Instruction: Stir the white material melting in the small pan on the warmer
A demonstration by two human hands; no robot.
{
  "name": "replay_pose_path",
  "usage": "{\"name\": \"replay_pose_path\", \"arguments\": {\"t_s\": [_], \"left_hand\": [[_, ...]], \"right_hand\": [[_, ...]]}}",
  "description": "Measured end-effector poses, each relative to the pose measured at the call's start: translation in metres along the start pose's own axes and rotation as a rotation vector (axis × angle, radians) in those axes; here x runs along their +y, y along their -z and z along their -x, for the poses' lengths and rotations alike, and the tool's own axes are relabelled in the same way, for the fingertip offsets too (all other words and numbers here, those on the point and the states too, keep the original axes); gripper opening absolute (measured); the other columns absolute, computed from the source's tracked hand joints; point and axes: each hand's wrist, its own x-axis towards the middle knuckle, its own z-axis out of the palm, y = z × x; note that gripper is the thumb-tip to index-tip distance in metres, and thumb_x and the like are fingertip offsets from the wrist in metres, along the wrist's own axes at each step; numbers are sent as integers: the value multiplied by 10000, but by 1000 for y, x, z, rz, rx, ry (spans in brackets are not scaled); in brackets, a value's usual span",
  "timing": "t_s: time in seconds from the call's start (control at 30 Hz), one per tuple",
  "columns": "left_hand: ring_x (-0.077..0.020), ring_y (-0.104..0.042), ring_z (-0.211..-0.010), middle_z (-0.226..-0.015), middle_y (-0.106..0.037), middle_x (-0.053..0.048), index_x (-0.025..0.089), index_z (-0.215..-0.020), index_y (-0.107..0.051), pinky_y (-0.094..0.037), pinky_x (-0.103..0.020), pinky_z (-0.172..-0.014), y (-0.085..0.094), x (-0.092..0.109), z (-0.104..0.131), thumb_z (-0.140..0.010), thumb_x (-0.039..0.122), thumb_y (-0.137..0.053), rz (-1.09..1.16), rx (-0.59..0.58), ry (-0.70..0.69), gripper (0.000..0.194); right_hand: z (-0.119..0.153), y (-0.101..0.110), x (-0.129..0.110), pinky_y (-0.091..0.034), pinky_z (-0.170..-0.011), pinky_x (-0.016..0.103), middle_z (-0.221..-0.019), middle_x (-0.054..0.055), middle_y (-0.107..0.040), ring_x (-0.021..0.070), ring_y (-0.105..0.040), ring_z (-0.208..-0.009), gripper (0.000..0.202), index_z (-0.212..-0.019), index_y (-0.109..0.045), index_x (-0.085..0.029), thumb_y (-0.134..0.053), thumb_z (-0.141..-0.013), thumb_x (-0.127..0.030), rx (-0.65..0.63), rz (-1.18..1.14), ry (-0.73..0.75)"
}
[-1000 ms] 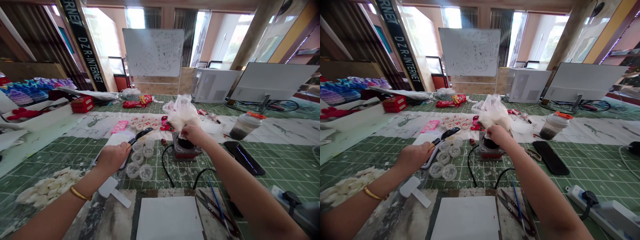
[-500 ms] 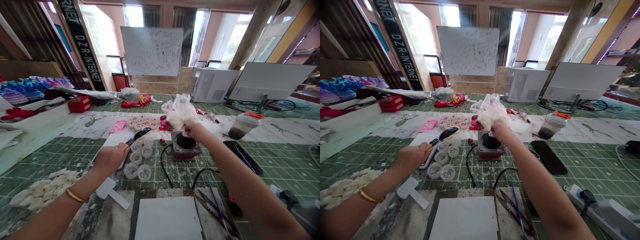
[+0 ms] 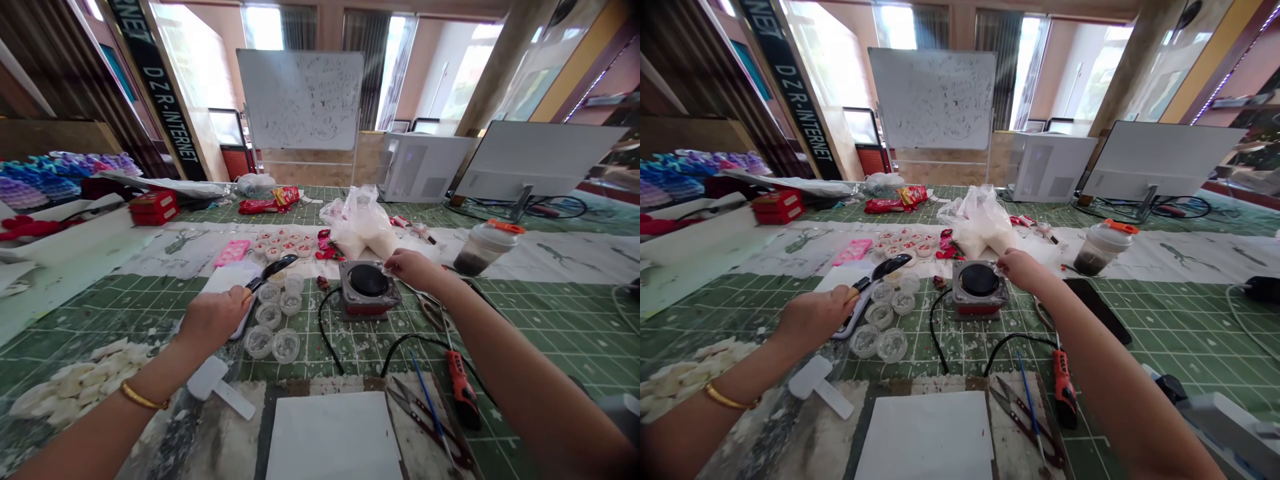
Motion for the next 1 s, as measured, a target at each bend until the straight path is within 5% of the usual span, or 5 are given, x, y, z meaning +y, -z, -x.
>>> {"name": "replay_pose_path", "arguments": {"t_s": [0.13, 0.27, 0.47, 0.8, 1.0], "left_hand": [[-227, -589, -561, -595, -612, -119, 137, -788, -550, -157, -284, -491, -1, 0, -1, -928, 347, -242, -10, -2, -2, 399], [-227, -587, -556, -583, -604, -117, 138, -782, -550, -158, -282, -487, -2, 0, -1, -930, 355, -237, -23, 7, -9, 409], [-228, -587, -545, -557, -591, -108, 135, -776, -547, -143, -277, -486, -1, 0, 1, -930, 376, -232, -25, 7, 0, 425], [-229, -592, -557, -562, -596, -107, 141, -776, -546, -158, -284, -486, -2, -1, 4, -931, 356, -230, -38, 8, 14, 413], [-237, -600, -555, -572, -607, -104, 147, -772, -542, -159, -286, -483, -2, 1, 3, -931, 363, -227, -34, 7, 8, 415]], "right_hand": [[14, 12, 4, -403, -718, 232, -920, 84, -622, 143, -570, -749, 283, -829, -717, -172, -493, -708, -49, -56, 47, 44], [20, 17, -2, -393, -794, 238, -1013, 99, -596, 157, -565, -847, 335, -969, -695, -171, -439, -772, -81, 47, -8, 86], [26, 18, -9, -401, -710, 235, -908, 87, -608, 147, -560, -747, 276, -829, -711, -162, -467, -733, -79, -147, 32, 96], [37, 21, -11, -404, -708, 240, -897, 83, -598, 143, -557, -735, 255, -772, -708, -165, -470, -732, -81, -92, 22, 48], [55, 18, -26, -406, -767, 242, -946, 64, -590, 139, -557, -801, 268, -858, -697, -195, -439, -798, -158, 77, -178, 126]]}}
